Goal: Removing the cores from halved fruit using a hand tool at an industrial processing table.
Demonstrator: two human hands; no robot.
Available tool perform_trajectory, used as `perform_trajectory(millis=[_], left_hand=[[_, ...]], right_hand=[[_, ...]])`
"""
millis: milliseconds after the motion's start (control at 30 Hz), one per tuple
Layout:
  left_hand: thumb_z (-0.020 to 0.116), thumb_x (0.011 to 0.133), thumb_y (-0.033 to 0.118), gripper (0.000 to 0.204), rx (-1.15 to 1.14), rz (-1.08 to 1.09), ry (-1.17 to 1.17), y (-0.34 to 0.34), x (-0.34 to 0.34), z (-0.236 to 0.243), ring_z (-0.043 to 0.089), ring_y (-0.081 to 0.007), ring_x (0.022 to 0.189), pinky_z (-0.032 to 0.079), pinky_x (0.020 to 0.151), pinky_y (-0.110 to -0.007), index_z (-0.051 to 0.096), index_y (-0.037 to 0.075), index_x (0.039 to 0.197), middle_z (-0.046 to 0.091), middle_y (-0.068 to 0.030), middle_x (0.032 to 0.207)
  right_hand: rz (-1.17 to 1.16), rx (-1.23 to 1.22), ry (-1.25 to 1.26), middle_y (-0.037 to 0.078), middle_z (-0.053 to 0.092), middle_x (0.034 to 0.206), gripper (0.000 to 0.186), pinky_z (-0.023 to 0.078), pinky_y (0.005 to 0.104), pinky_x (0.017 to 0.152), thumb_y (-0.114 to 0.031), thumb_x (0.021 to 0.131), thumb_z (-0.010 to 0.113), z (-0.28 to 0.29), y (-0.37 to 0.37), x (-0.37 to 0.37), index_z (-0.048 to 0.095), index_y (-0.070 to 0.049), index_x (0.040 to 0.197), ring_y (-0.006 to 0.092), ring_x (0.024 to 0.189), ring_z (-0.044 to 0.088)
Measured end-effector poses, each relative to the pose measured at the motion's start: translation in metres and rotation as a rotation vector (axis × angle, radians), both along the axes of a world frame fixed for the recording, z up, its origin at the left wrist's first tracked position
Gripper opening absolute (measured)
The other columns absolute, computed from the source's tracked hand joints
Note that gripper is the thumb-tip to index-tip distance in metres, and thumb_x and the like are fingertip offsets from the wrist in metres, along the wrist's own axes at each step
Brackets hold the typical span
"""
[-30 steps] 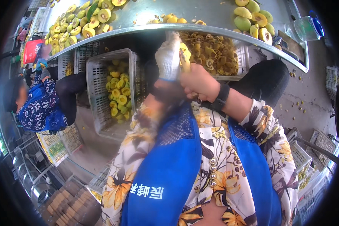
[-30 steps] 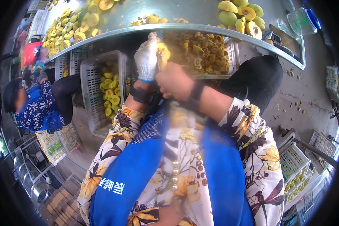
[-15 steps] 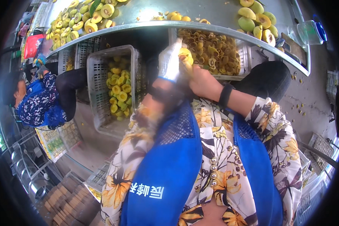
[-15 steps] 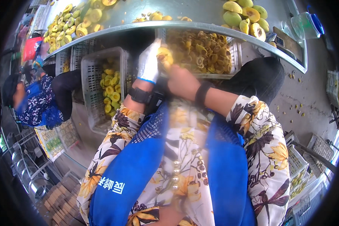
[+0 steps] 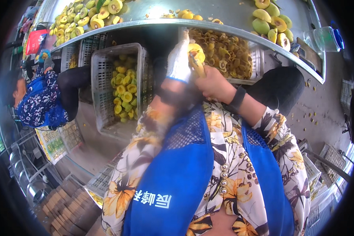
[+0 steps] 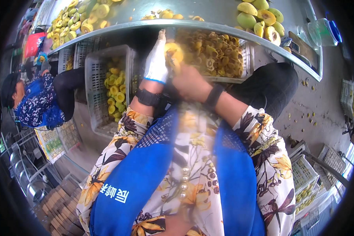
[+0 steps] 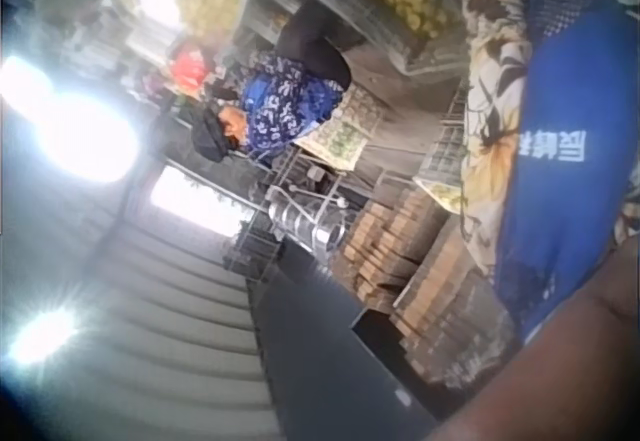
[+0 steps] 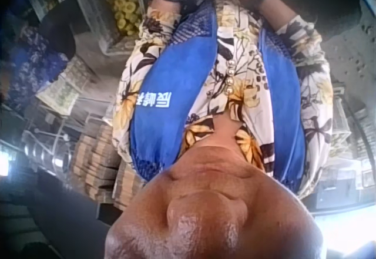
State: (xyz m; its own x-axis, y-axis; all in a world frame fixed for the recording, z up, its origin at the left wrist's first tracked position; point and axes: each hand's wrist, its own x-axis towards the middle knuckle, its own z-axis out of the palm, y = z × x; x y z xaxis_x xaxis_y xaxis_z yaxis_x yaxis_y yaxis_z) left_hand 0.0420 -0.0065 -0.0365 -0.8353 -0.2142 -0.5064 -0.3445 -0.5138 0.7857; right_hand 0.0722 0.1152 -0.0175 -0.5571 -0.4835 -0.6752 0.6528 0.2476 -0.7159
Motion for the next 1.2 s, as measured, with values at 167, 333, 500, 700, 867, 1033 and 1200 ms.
perform_trajectory(millis=[167,333,500,700,867,1033,1200], left_hand=[[0.049,0.086,0.041,0.036,0.215,0.083,-0.087,-0.001,-0.012,0.011,0.056,-0.0247,0.056,0.047,0.047,-0.034,0.053,0.006,0.081,0.057,-0.0114,0.069],[0.047,0.086,0.041,0.034,0.388,0.019,-0.161,-0.009,-0.013,0.019,0.056,-0.0301,0.052,0.046,0.043,-0.038,0.052,0.009,0.076,0.058,-0.0139,0.068],[0.054,0.083,0.038,0.030,0.522,-0.150,-0.037,-0.008,-0.018,0.018,0.060,-0.0281,0.057,0.048,0.044,-0.039,0.052,0.008,0.086,0.060,-0.0118,0.074],[0.047,0.089,0.036,0.034,0.322,-0.092,0.145,-0.010,-0.017,0.024,0.059,-0.0261,0.057,0.047,0.043,-0.036,0.051,0.002,0.088,0.059,-0.0140,0.077],[0.053,0.087,0.027,0.025,0.553,-0.044,0.015,-0.003,-0.026,0.013,0.060,-0.0256,0.062,0.050,0.050,-0.035,0.053,0.002,0.085,0.058,-0.0118,0.073],[0.051,0.088,0.023,0.024,0.477,-0.055,0.133,-0.004,-0.022,0.015,0.059,-0.0227,0.062,0.050,0.053,-0.033,0.055,-0.001,0.087,0.058,-0.0107,0.072],[0.049,0.089,0.024,0.027,0.136,-0.105,0.292,-0.005,-0.011,0.032,0.059,-0.0202,0.062,0.050,0.053,-0.030,0.056,-0.002,0.089,0.060,-0.0111,0.074]], right_hand=[[0.025,0.323,0.806,0.024,0.058,0.071,0.024,0.047,0.0400,0.058,-0.015,0.078,0.052,-0.017,-0.009,0.013,0.047,0.005,0.089,0.0335,0.061,0.059],[0.145,0.320,0.618,0.024,0.059,0.076,0.024,0.047,0.0409,0.067,-0.013,0.076,0.051,0.010,-0.011,0.004,0.048,0.007,0.091,0.0368,0.073,0.060],[0.196,0.301,0.750,0.024,0.059,0.078,0.023,0.047,0.0383,0.067,-0.011,0.075,0.051,-0.003,-0.003,0.006,0.049,0.006,0.091,0.0354,0.074,0.060],[0.100,0.105,0.017,0.021,0.058,0.074,0.019,0.047,0.0367,0.066,-0.008,0.075,0.053,0.041,-0.005,-0.007,0.048,0.004,0.089,0.0272,0.069,0.059],[0.149,0.133,1.511,0.007,0.053,0.063,0.012,0.039,0.0278,0.038,-0.007,0.078,0.051,-0.013,0.005,0.003,0.047,-0.001,0.088,0.0134,0.043,0.048],[0.141,0.207,1.107,0.004,0.052,0.062,0.013,0.040,0.0253,0.043,-0.008,0.079,0.050,-0.004,0.005,0.006,0.049,0.000,0.090,0.0132,0.046,0.050],[0.272,0.096,0.471,0.004,0.053,0.063,0.015,0.040,0.0253,0.044,-0.009,0.080,0.051,0.003,0.012,0.002,0.049,0.001,0.091,0.0133,0.046,0.051]])
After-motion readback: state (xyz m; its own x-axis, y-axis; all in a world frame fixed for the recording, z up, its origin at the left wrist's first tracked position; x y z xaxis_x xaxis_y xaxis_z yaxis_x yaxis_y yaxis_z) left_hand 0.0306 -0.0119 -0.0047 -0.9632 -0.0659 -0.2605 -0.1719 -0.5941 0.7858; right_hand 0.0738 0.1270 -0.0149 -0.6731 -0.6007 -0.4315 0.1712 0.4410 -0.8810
